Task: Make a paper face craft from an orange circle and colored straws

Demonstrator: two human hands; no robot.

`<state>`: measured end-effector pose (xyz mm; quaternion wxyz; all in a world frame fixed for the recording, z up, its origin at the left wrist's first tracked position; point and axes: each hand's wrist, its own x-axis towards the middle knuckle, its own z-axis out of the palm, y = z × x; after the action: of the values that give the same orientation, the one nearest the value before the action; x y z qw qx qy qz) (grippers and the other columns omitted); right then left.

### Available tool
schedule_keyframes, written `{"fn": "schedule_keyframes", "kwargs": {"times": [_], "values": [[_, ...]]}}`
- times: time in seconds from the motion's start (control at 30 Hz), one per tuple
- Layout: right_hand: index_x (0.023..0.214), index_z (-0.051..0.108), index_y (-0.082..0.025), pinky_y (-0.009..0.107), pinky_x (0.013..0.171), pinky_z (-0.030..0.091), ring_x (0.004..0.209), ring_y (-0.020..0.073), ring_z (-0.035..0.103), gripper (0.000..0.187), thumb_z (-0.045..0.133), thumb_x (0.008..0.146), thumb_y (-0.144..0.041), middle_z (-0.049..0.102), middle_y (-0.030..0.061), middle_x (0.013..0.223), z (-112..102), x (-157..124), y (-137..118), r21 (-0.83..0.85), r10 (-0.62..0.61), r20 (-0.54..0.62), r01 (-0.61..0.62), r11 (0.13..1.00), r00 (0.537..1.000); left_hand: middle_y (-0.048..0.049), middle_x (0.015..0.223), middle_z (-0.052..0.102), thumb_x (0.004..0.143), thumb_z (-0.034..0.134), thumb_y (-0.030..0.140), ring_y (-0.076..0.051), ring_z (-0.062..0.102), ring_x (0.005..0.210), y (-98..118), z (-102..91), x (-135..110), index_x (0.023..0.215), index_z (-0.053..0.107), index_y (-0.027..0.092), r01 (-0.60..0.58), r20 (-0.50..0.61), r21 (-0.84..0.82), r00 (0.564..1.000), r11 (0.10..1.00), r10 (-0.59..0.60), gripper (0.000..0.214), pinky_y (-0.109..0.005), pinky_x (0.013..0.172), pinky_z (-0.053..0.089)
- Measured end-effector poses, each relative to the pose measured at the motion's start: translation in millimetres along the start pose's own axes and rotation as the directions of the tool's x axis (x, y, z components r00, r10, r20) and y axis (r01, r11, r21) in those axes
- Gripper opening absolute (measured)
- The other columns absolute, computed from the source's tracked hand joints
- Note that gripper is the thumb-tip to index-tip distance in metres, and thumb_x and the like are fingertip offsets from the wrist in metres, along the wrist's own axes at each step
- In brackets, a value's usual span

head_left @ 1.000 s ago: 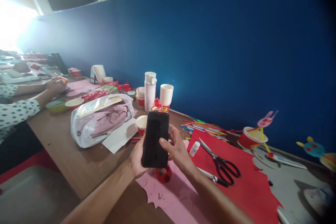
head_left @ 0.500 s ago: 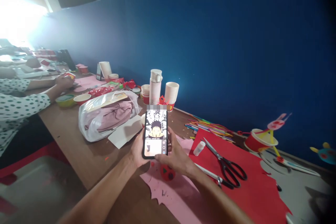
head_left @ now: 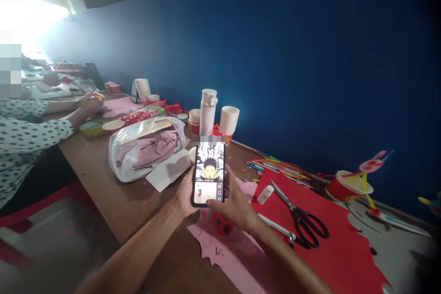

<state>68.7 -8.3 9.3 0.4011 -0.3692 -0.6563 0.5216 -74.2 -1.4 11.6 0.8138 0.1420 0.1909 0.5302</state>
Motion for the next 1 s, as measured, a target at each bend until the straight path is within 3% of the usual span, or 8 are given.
{"fn": "schedule_keyframes", "kwargs": {"times": [0.1, 0.23, 0.37, 0.53, 0.8, 1.0], "values": [[0.14, 0.018, -0.027, 0.038, 0.079, 0.051, 0.098, 0.0219, 0.06, 0.087, 0.066, 0.068, -0.017, 0.053, 0.0083, 0.125, 0, 3, 4, -0.002, 0.027, -0.09, -0.028, 1.0, 0.996, -0.0143, 0.098, 0.069, 0.087, 0.046, 0.042, -0.027, 0.065, 0.089, -4, -2.2, 1, 0.115, 0.058, 0.01, 0.023, 0.02, 0.01, 1.0, 1.0, -0.024, 0.044, -0.043, 0.085, 0.047], [0.133, 0.027, -0.023, 0.038, 0.079, 0.051, 0.104, 0.0237, 0.057, 0.062, 0.058, 0.08, -0.034, 0.054, 0.0108, 0.122, -5, 6, 0, 0.124, 0.066, -0.249, -0.036, 0.992, 0.966, -0.0138, 0.094, 0.07, 0.088, 0.047, 0.038, -0.026, 0.067, 0.082, -9, -2.6, 1, 0.108, 0.061, 0.009, 0.054, 0.018, 0.026, 0.998, 0.998, -0.054, 0.038, -0.04, 0.077, 0.05], [0.127, 0.033, -0.024, 0.036, 0.074, 0.052, 0.104, 0.0238, 0.056, 0.051, 0.052, 0.084, -0.043, 0.054, 0.0102, 0.121, -8, 6, -2, 0.243, 0.073, -0.215, -0.019, 0.97, 0.974, -0.0135, 0.096, 0.07, 0.088, 0.047, 0.039, -0.025, 0.067, 0.083, -9, -0.7, -1, 0.107, 0.062, 0.01, 0.088, 0.049, 0.025, 0.995, 0.996, -0.09, 0.038, -0.039, 0.076, 0.051], [0.127, 0.033, -0.021, 0.039, 0.082, 0.048, 0.1, 0.0228, 0.058, 0.061, 0.064, 0.075, -0.035, 0.059, 0.0086, 0.111, -7, 8, 7, 0.243, 0.084, -0.131, -0.051, 0.969, 0.988, -0.0133, 0.097, 0.07, 0.088, 0.045, 0.037, -0.026, 0.066, 0.086, -5, 3.3, 0, 0.112, 0.059, 0.009, -0.007, -0.034, 0.044, 0.999, 0.999, 0.009, 0.039, -0.039, 0.08, 0.05], [0.135, 0.025, -0.028, 0.038, 0.083, 0.047, 0.099, 0.0221, 0.058, 0.08, 0.067, 0.068, -0.017, 0.056, 0.0066, 0.117, -2, 4, 6, 0.117, 0.032, -0.141, -0.016, 0.993, 0.989, -0.0133, 0.1, 0.069, 0.088, 0.045, 0.04, -0.027, 0.065, 0.091, -5, 3.8, 0, 0.116, 0.058, 0.011, 0.033, 0.009, 0.035, 0.999, 0.999, -0.033, 0.043, -0.04, 0.084, 0.048], [0.138, 0.021, -0.025, 0.039, 0.083, 0.048, 0.101, 0.0231, 0.057, 0.085, 0.066, 0.066, -0.016, 0.055, 0.0086, 0.118, 1, 3, 5, 0.051, 0.035, -0.165, -0.027, 0.998, 0.986, -0.0162, 0.102, 0.068, 0.087, 0.045, 0.042, -0.029, 0.064, 0.093, -6, 2.9, 0, 0.117, 0.058, 0.008, 0.042, -0.005, 0.048, 0.999, 0.998, -0.042, 0.046, -0.043, 0.085, 0.047]]}}
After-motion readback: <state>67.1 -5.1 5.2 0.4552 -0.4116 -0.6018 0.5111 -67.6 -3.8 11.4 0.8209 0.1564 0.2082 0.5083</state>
